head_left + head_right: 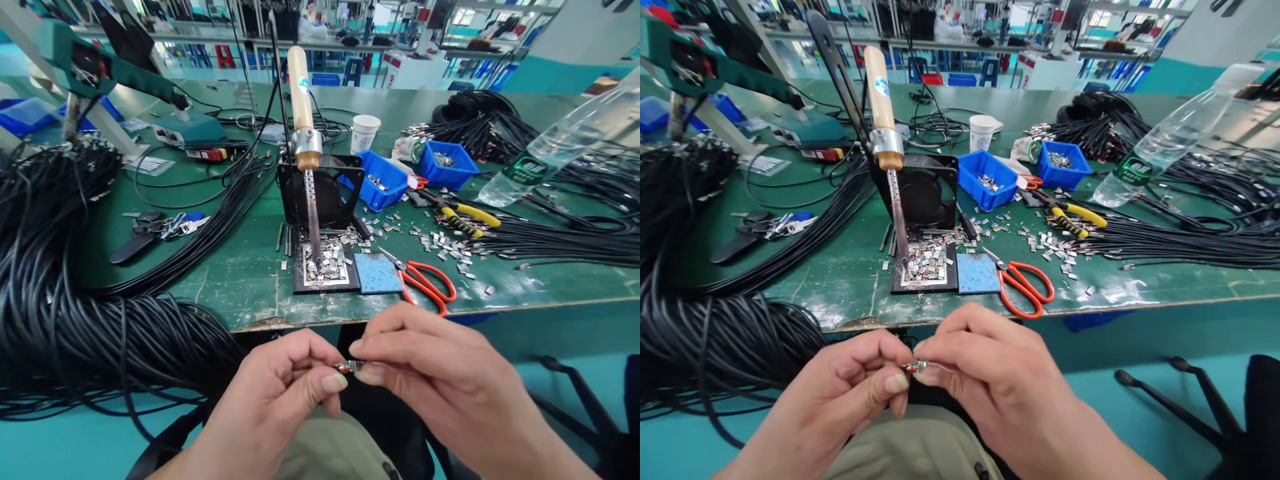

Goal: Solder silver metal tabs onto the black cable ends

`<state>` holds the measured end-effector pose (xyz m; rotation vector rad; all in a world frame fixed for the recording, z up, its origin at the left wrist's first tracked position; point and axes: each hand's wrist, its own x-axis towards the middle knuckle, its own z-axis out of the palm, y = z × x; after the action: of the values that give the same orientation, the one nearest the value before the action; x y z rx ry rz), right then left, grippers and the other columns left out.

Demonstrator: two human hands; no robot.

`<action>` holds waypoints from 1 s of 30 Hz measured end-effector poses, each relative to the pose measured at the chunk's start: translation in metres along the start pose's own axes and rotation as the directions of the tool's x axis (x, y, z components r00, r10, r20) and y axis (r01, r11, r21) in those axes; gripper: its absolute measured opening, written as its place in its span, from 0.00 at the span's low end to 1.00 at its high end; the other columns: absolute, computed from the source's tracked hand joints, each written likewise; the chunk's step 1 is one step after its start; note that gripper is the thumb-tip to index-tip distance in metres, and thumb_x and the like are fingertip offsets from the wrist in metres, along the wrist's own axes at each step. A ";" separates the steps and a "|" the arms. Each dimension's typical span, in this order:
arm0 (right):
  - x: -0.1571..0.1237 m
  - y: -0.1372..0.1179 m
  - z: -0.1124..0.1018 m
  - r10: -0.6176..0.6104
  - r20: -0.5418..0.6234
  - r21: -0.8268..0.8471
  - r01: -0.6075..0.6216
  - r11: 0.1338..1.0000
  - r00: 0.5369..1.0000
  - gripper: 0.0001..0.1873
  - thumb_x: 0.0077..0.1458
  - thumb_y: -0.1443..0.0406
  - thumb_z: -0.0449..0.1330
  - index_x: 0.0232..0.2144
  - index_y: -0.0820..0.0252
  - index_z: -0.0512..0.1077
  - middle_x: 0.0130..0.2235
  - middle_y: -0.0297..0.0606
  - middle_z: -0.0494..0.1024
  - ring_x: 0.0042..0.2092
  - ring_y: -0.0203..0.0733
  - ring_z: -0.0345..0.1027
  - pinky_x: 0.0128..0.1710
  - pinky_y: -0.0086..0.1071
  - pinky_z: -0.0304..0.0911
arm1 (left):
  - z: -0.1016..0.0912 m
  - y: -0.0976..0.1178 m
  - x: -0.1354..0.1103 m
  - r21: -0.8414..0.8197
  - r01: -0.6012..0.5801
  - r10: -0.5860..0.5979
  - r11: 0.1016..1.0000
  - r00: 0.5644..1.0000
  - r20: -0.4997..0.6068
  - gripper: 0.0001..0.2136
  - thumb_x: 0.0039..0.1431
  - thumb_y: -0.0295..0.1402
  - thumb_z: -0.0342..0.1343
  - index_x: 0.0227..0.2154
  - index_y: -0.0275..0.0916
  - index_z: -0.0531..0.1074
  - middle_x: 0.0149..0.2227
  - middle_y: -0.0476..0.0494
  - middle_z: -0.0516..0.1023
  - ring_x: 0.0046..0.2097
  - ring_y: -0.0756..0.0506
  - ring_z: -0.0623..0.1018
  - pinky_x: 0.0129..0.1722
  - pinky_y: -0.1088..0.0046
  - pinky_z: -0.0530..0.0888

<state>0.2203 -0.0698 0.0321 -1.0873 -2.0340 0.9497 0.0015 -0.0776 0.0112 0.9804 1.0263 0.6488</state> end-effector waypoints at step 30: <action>-0.005 0.008 0.037 0.515 0.168 0.441 -0.531 0.723 0.841 0.19 0.70 0.51 0.56 0.32 0.56 0.71 0.28 0.29 0.64 0.30 0.37 0.53 0.30 0.31 0.54 | -0.003 -0.008 -0.001 0.187 -0.069 0.097 0.980 0.985 -0.145 0.06 0.66 0.38 0.63 0.34 0.43 0.80 0.30 0.48 0.82 0.34 0.45 0.80 0.35 0.74 0.74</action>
<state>0.1965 -0.0818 0.0045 -1.3889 -1.3906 1.6601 -0.0014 -0.0808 0.0043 1.1514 1.2010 0.7176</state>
